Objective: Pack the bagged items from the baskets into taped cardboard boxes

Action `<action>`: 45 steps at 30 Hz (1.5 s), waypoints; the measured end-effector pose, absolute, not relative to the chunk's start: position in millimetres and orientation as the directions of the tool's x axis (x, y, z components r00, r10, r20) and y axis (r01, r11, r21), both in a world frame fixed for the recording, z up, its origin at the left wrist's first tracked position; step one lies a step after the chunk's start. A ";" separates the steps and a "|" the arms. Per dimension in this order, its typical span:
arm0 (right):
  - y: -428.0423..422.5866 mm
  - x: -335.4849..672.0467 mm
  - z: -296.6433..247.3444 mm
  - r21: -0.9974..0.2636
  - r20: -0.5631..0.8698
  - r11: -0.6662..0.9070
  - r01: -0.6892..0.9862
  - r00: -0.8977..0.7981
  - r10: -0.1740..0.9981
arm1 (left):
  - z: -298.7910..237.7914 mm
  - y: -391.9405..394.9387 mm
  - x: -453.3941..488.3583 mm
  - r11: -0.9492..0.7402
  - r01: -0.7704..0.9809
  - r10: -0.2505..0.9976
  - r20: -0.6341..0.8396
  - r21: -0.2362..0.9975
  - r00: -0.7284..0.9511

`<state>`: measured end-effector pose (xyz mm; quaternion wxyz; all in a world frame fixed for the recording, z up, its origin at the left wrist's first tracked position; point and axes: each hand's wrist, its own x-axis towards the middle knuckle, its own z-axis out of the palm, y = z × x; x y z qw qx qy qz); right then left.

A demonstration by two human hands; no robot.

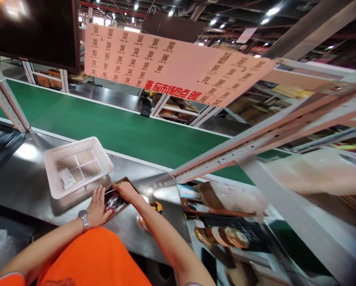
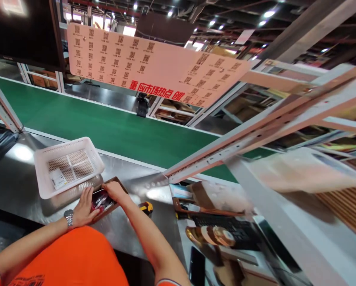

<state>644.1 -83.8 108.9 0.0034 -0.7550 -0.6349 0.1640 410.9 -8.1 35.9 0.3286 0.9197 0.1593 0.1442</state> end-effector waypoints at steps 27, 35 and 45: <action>-103.1 630.3 89.5 -0.165 -0.385 -0.474 0.865 0.386 0.838 | 42.8 86.5 466.5 -0.783 -0.183 -0.167 0.083 0.594 0.982; -113.6 630.6 103.4 -0.217 -0.398 -0.404 0.889 0.298 0.868 | 78.8 77.4 464.0 -0.912 -0.099 -0.114 -0.014 0.399 0.993; -150.9 626.6 99.9 -0.499 -0.249 -0.337 0.798 0.240 0.938 | 81.6 22.4 473.4 -0.914 -0.164 -0.224 -0.125 0.370 0.966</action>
